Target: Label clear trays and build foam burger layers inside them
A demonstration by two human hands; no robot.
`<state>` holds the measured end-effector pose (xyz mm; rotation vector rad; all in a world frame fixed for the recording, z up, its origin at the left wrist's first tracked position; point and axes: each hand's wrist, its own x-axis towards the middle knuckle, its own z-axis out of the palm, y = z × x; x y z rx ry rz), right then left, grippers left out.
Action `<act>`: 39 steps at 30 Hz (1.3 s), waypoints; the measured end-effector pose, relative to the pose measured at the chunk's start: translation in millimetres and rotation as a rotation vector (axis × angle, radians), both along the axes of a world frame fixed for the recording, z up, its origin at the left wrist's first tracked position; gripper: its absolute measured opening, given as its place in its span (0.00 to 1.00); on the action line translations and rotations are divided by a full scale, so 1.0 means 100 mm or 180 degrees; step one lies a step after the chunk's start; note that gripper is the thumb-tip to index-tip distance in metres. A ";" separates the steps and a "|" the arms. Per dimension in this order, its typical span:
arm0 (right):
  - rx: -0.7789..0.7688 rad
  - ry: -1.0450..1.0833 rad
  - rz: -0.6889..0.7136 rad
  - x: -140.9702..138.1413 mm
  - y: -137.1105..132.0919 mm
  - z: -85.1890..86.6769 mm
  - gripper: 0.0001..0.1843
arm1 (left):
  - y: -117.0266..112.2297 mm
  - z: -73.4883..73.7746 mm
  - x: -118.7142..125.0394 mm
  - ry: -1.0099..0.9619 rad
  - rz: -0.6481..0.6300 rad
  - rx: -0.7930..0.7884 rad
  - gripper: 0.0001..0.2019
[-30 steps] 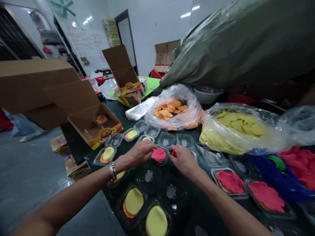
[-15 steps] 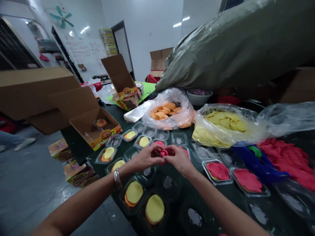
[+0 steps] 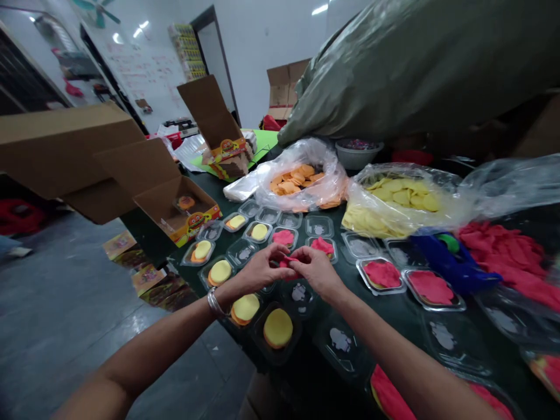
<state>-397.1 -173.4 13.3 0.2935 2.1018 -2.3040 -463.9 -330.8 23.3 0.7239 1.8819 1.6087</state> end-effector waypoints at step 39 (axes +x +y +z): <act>0.4485 0.0842 0.0790 1.01 -0.33 -0.11 0.16 | -0.41 0.02 0.57 0.2960 -0.1959 -0.1684 0.06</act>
